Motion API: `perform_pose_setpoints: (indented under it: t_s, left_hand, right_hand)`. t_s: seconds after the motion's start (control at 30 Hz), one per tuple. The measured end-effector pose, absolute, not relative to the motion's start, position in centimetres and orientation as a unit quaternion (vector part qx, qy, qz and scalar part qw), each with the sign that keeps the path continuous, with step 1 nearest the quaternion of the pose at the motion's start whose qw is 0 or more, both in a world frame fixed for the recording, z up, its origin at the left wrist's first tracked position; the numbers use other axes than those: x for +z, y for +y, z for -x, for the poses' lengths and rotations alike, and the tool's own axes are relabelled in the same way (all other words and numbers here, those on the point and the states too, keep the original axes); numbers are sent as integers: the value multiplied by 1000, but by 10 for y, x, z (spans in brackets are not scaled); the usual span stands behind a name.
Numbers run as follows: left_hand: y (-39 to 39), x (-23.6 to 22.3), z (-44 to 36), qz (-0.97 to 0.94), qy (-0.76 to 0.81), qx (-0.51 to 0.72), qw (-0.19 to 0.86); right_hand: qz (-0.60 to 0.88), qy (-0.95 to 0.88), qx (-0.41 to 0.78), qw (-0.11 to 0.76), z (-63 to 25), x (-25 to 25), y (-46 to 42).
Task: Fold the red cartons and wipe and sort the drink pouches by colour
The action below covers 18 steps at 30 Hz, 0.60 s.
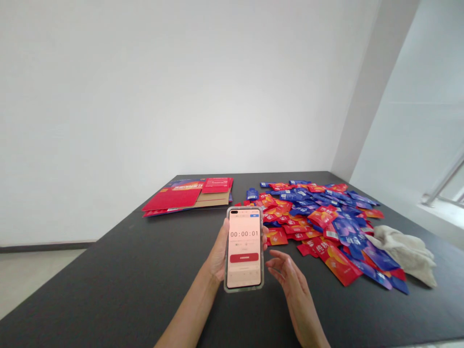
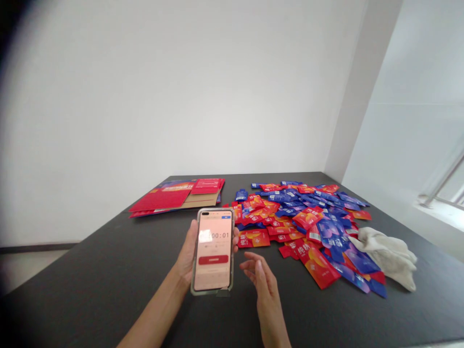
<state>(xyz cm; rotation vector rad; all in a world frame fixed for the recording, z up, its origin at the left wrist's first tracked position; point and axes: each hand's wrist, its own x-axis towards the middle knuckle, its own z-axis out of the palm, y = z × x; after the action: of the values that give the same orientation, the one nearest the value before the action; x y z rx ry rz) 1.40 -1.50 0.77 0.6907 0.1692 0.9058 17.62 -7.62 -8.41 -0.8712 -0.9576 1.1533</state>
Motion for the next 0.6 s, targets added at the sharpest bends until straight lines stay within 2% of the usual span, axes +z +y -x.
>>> perform_pose_setpoints:
  t_s: [0.4, 0.6]
  left_hand:
    - [-14, 5, -12, -305, 80, 435, 844]
    - [-5, 1, 0, -274, 161, 457, 831]
  right_hand:
    - [380, -423, 508, 647, -177, -86, -75]
    - [387, -418, 505, 648, -178, -84, -77]
